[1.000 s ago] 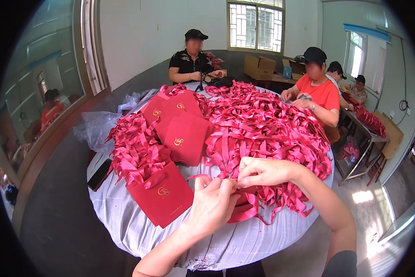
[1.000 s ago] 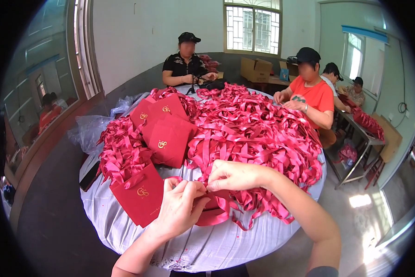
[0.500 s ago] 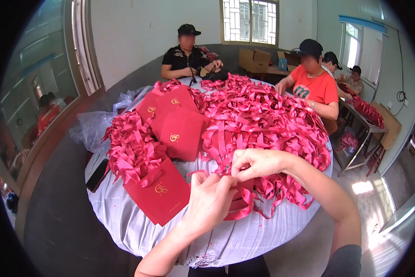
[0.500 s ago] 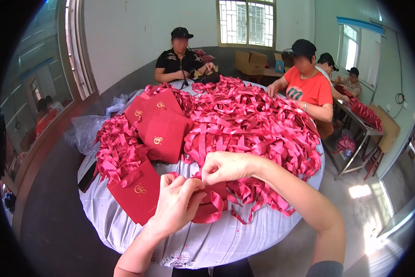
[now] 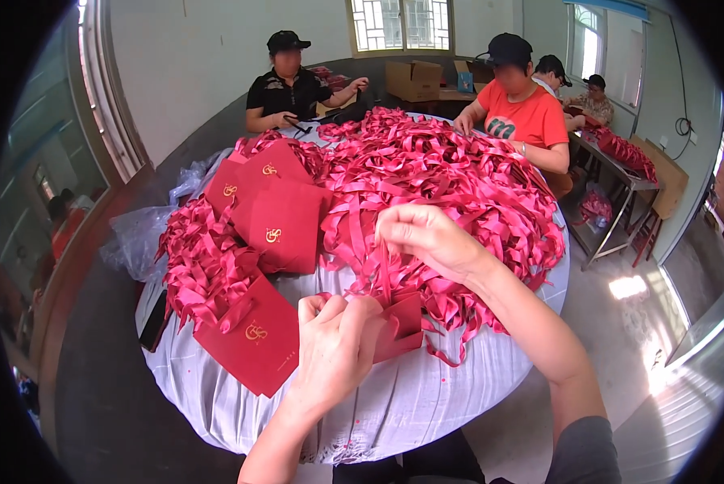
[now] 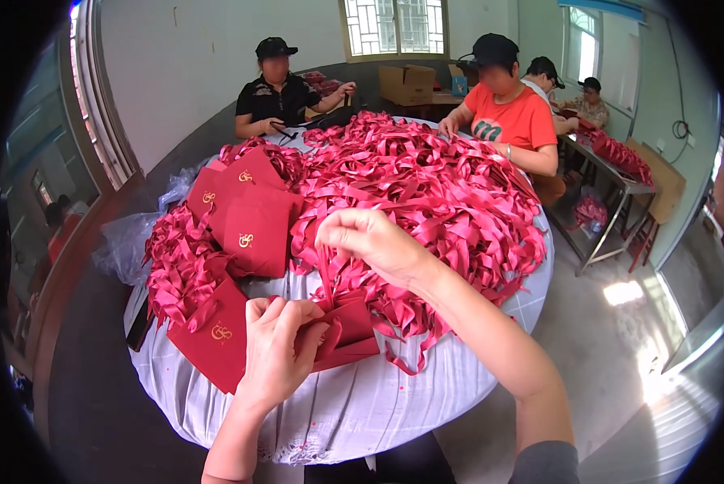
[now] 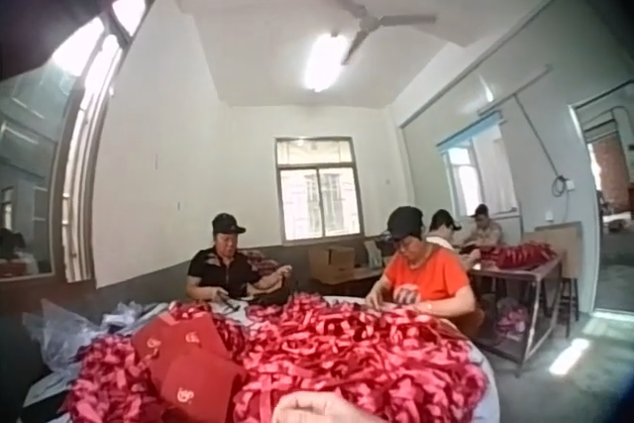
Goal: The person assembles gift bags by taking ribbon strips from a pile and attaching them into the red paper bags by hand.
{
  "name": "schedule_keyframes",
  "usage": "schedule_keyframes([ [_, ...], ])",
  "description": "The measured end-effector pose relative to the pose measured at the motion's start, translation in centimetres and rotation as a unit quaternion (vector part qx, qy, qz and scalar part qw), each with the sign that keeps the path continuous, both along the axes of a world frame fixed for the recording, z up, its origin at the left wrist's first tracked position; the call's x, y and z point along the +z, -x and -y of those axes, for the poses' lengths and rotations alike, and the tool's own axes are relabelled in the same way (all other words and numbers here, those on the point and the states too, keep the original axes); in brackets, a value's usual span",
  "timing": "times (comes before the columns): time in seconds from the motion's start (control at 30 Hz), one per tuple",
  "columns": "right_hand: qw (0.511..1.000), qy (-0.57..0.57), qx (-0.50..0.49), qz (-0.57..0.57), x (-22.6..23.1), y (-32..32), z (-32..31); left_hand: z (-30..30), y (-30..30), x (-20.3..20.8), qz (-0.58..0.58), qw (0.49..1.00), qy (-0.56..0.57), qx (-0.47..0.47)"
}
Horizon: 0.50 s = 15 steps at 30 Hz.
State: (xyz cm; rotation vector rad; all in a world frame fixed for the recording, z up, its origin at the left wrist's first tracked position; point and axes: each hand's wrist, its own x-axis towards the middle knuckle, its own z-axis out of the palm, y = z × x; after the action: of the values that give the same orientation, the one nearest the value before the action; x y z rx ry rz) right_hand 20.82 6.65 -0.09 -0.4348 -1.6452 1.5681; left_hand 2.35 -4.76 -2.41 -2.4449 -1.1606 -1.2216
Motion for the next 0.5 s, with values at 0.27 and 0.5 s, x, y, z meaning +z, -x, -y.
schedule_keyframes([
  [0.27, 0.99, -0.08, 0.053, 0.105, -1.5, -0.4, 2.6, 0.3, 0.2, 0.4, 0.0, 0.999, 0.035, 0.016],
  [0.5, 0.986, -0.109, -0.01, 0.125, -2.9, 0.2, 3.0, 0.6, 0.2, 0.2, 0.004, 0.999, 0.033, 0.012],
])
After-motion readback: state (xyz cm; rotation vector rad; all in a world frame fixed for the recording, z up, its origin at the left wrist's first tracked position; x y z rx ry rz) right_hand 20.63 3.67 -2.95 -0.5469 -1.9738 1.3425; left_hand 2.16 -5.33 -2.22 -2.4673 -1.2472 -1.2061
